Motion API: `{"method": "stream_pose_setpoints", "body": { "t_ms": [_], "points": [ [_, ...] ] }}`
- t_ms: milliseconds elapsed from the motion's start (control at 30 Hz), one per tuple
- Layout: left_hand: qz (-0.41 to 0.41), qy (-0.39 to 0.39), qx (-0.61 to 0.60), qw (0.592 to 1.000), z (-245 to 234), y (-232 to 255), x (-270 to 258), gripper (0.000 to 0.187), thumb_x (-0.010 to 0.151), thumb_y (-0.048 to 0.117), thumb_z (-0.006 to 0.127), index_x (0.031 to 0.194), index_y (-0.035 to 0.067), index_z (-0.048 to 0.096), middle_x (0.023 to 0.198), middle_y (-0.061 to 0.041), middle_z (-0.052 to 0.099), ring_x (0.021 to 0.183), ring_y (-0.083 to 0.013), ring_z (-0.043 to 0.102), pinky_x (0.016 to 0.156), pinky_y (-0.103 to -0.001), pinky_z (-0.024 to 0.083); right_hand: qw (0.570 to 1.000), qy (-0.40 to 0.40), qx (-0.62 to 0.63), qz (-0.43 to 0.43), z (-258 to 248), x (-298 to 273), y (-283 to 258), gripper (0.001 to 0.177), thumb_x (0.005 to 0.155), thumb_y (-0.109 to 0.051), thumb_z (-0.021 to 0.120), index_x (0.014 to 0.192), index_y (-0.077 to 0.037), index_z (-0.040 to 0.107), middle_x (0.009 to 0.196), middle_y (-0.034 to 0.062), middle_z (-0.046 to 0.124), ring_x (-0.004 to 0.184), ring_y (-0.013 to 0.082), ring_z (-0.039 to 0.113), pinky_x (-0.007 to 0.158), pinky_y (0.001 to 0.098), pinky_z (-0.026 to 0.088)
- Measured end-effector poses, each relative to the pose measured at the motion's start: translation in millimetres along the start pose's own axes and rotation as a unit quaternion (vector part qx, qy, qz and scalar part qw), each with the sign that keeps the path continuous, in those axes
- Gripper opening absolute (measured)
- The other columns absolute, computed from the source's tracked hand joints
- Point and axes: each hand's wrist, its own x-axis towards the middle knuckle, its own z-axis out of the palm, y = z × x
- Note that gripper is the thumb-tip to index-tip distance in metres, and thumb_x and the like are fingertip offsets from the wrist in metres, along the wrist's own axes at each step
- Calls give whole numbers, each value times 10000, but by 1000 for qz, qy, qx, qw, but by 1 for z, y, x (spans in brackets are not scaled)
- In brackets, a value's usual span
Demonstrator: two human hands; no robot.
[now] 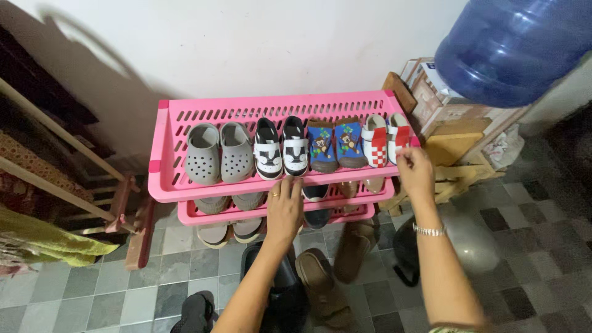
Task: The person organizes various shoes on a pink three-tier shoe rack. They pick up pairs of sandals and slippers from the floor, place them on the rack, and rearrange existing shoes to fit them neatly.
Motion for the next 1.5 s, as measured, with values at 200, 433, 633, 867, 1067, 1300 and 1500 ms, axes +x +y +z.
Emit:
{"method": "stream_pose_setpoints", "body": {
  "t_ms": [200, 433, 633, 867, 1067, 1300, 1500],
  "points": [
    [-4, 32, -1, 999, 15, -2, 1, 429, 861, 75, 606, 1286, 17, 622, 1271, -137, 617, 1193, -346, 560, 1015, -461, 463, 994, -107, -31, -8, -3, 69, -4, 264, 930, -86, 633, 1186, -79, 699, 1090, 150, 731, 962, 273, 711, 876, 376, 564],
    [14, 67, 28, 997, 25, -6, 3, 368, 881, 119, 638, 1242, 48, 654, 1224, -98, 638, 1157, -298, 584, 1009, -433, 471, 973, -191, -110, -61, 14, 87, 5, 453, 882, -233, 752, 1326, -195, 671, 1334, 293, 543, 1138, 453, 595, 921, 477, 503],
    [48, 59, 75, 994, 21, -7, 4, 402, 870, 140, 651, 1261, 43, 653, 1184, -91, 634, 1091, -291, 589, 990, -410, 476, 966, -204, -116, -108, 27, 97, 20, 329, 891, -339, 738, 1110, -99, 691, 1131, 219, 660, 1051, 417, 644, 872, 480, 529],
    [39, 63, 86, 993, 28, -9, 4, 361, 860, 126, 646, 1213, 60, 683, 1087, -69, 638, 1025, -258, 592, 941, -391, 497, 949, -255, -167, -84, 30, 107, 22, 342, 914, -429, 729, 1037, -111, 709, 1002, 199, 684, 973, 414, 671, 808, 499, 537],
    [42, 72, 86, 993, 30, -11, 3, 373, 847, 141, 640, 1208, 58, 682, 1087, -70, 640, 1028, -258, 595, 946, -398, 498, 948, -226, -211, -77, 25, 113, -14, 347, 848, -370, 756, 1103, -138, 725, 1027, 246, 631, 895, 441, 669, 740, 513, 538],
    [27, 72, 55, 996, 25, -8, 3, 386, 843, 131, 637, 1218, 47, 673, 1120, -89, 647, 1059, -277, 599, 965, -406, 490, 970, -219, -67, -85, 81, 61, -55, 148, 950, -198, 729, 1068, -118, 689, 1047, 156, 700, 958, 338, 714, 839, 447, 571],
    [11, 71, 51, 996, 20, -3, 7, 370, 855, 118, 631, 1214, 41, 674, 1121, -96, 646, 1074, -293, 600, 984, -414, 484, 966, -66, -179, -175, 115, 70, -81, 684, 782, -348, 861, 1382, -162, 593, 1320, 370, 492, 1106, 557, 613, 838, 551, 521]
  ]
}}
